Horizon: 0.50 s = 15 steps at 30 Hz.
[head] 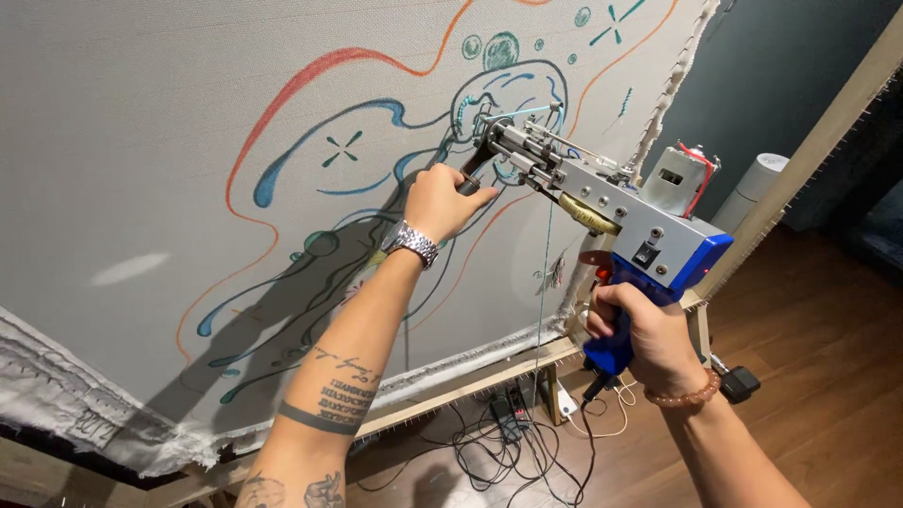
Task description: Operating a tufting gun to create a decorative rug on a vertical canvas frame.
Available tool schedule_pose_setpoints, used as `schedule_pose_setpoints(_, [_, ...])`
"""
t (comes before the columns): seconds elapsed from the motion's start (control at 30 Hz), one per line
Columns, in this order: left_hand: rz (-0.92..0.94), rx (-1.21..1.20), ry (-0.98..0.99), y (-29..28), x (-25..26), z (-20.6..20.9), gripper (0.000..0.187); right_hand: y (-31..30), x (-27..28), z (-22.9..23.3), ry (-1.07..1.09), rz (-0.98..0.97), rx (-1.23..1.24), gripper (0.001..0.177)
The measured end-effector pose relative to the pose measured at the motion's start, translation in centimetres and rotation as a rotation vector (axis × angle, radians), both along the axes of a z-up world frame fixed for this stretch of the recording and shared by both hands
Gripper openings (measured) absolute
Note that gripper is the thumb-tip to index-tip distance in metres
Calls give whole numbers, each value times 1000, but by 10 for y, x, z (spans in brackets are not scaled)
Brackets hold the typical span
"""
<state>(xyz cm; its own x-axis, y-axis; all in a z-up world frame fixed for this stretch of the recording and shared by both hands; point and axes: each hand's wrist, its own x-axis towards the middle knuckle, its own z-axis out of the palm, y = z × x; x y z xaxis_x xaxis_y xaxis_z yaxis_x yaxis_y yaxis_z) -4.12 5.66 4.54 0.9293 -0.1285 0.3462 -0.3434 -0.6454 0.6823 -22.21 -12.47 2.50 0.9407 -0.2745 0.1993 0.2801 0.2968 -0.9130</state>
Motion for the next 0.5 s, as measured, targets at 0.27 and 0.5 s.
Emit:
schedule_pose_setpoints(0.27, [-59,-33,-11,7,11,8,34,25,3,24,-34,-86,-45,9])
schedule_pose_setpoints(0.5, [-133,-73,-18,15,15,4,37,34,4,21,-33,-145,-100,15])
